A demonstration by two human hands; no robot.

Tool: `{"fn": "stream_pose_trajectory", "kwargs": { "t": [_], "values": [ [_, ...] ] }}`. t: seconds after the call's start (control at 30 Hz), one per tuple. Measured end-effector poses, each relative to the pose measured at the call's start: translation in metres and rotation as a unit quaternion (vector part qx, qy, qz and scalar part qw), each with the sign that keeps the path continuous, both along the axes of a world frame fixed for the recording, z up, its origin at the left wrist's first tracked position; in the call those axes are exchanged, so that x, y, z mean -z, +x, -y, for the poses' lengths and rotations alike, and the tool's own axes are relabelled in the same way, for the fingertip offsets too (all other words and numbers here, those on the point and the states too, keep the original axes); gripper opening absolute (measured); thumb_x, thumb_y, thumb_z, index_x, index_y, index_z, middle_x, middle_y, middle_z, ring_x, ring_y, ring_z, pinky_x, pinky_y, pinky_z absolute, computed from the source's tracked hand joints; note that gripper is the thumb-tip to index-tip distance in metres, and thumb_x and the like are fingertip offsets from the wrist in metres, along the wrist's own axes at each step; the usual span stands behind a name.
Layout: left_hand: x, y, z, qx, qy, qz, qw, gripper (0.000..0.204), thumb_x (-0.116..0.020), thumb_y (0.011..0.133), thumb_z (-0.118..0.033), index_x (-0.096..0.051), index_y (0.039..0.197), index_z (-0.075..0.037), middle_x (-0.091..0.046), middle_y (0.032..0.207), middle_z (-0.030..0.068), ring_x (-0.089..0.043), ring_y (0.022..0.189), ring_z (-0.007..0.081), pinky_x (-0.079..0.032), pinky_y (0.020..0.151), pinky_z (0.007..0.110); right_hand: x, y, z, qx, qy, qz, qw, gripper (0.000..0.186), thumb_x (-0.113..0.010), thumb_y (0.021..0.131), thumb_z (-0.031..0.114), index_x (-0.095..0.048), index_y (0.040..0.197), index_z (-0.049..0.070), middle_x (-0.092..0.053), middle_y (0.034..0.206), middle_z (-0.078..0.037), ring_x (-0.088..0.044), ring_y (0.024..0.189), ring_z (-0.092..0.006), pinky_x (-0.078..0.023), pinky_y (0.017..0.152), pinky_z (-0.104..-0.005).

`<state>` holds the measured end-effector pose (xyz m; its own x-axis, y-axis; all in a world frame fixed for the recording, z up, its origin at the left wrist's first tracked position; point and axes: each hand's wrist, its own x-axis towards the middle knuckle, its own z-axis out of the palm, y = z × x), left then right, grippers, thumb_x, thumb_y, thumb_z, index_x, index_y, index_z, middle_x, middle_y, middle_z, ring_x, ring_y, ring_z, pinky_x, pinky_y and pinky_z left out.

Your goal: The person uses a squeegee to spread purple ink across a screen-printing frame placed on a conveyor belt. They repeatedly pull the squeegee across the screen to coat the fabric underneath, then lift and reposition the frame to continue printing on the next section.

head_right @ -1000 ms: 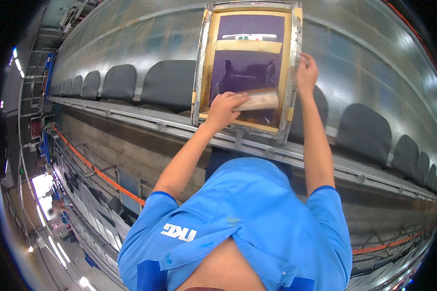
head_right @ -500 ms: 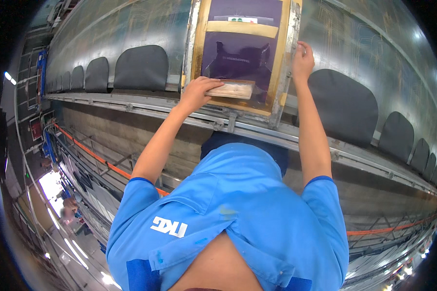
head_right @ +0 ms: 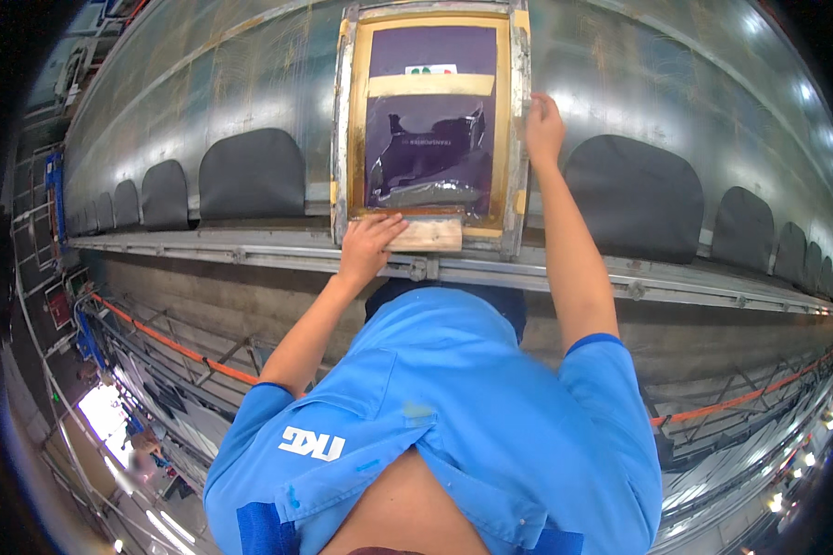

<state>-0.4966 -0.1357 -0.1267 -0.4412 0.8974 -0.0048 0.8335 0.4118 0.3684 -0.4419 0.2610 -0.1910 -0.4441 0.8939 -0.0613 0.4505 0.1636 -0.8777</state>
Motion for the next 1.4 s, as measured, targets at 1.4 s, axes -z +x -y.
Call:
{"fn": "stream_pose_trajectory", "kwargs": {
  "t": [1.4],
  "values": [
    [0.009,-0.087,-0.095,-0.038,0.107,0.016,0.993,0.042,-0.071,0.07,0.002,-0.077,0.107,-0.017,-0.075,0.113,-0.0029,-0.066,0.105,0.0209,-0.051,0.085,0.038,-0.07,0.022,0.121,-0.346,0.286,0.173,0.876,0.051,-0.075,0.068,0.001,-0.069,0.118,0.006,-0.066,0.116,-0.007,-0.059,0.107,-0.0282,-0.046,0.092,-0.0417]
  ]
}}
